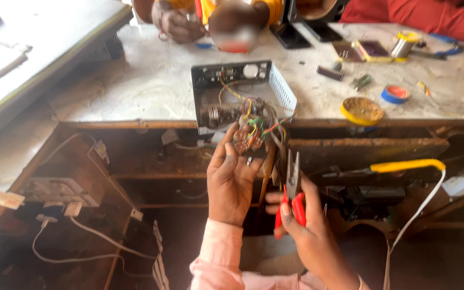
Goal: The person handles a small circuit board and wires inside a metal housing, using pliers to adjust internal components.
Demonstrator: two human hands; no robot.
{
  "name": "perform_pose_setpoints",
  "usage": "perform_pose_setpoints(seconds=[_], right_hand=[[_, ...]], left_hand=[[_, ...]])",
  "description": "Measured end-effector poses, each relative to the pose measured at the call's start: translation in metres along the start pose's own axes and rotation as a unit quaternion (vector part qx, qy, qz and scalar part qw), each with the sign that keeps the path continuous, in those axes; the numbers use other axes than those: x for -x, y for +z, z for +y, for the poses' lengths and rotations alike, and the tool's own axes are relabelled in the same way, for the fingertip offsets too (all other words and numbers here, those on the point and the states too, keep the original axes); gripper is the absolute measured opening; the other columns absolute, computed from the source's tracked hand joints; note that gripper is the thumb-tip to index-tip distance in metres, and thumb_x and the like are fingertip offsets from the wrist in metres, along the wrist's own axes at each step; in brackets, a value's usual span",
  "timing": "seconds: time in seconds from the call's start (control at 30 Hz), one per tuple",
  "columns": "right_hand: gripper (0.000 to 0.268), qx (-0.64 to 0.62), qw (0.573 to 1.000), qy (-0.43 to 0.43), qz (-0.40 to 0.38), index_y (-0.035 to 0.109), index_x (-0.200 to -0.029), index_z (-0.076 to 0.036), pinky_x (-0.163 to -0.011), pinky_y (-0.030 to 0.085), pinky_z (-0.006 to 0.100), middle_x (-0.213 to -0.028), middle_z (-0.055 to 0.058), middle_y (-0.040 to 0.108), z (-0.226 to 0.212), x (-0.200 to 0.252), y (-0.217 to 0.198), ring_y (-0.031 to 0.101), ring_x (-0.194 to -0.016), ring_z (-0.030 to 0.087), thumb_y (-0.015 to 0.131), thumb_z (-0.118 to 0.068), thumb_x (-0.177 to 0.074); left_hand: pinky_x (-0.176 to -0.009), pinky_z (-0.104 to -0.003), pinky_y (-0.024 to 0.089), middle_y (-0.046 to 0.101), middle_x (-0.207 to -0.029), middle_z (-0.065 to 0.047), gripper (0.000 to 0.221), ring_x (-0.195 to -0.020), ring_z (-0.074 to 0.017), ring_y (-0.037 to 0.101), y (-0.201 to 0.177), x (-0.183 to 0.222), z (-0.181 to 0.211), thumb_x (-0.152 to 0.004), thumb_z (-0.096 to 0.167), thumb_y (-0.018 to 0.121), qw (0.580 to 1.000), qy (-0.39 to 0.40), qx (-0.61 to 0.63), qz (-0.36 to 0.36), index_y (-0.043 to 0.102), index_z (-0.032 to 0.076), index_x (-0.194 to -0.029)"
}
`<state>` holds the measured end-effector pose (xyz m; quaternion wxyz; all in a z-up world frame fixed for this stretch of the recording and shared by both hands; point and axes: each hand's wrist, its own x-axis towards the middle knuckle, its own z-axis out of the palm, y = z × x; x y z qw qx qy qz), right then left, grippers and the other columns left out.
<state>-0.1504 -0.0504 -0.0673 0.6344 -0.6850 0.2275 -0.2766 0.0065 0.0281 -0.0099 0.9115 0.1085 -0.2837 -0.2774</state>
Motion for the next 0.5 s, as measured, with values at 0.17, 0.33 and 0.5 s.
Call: perform_pose_setpoints(seconds=[0.17,0.33,0.5], right_hand=[[0.061,-0.014,0.989,-0.143,-0.026,0.037,-0.148,-0.004,-0.08,0.058,0.035,-0.101,0.017,0.071,0.078,-0.033,0.008,0.07,-0.089,0.022,0.064,-0.018,-0.096],[0.056,0.024,0.992,-0.108,-0.065,0.043,-0.142,0.0,-0.071,0.055,0.036,-0.094,0.017,0.071,0.136,-0.036,0.015,0.07,-0.082,0.022,0.064,-0.021,-0.095],[0.053,0.016,0.989,-0.136,-0.046,0.049,-0.136,0.004,-0.061,0.052,0.037,-0.087,0.017,0.071,0.119,-0.027,0.005,0.069,-0.076,0.023,0.063,-0.024,-0.094]], left_hand=[[-0.106,-0.053,0.052,0.057,-0.143,-0.022,0.053,-0.129,-0.0341,0.059,0.021,-0.011,0.01,-0.099,0.014,0.057,0.999,-0.018,-0.037,0.035,0.046,-0.006,-0.147],[-0.102,-0.041,0.055,0.061,-0.137,-0.016,0.057,-0.122,-0.0253,0.063,0.03,-0.005,0.01,-0.086,0.004,0.069,0.981,-0.018,-0.189,0.029,0.055,-0.002,-0.141],[-0.078,-0.03,0.059,0.073,-0.113,-0.012,0.038,-0.09,-0.0149,0.07,0.035,-0.007,0.015,-0.087,0.01,0.073,0.948,-0.019,-0.31,0.065,0.069,-0.002,-0.123]])
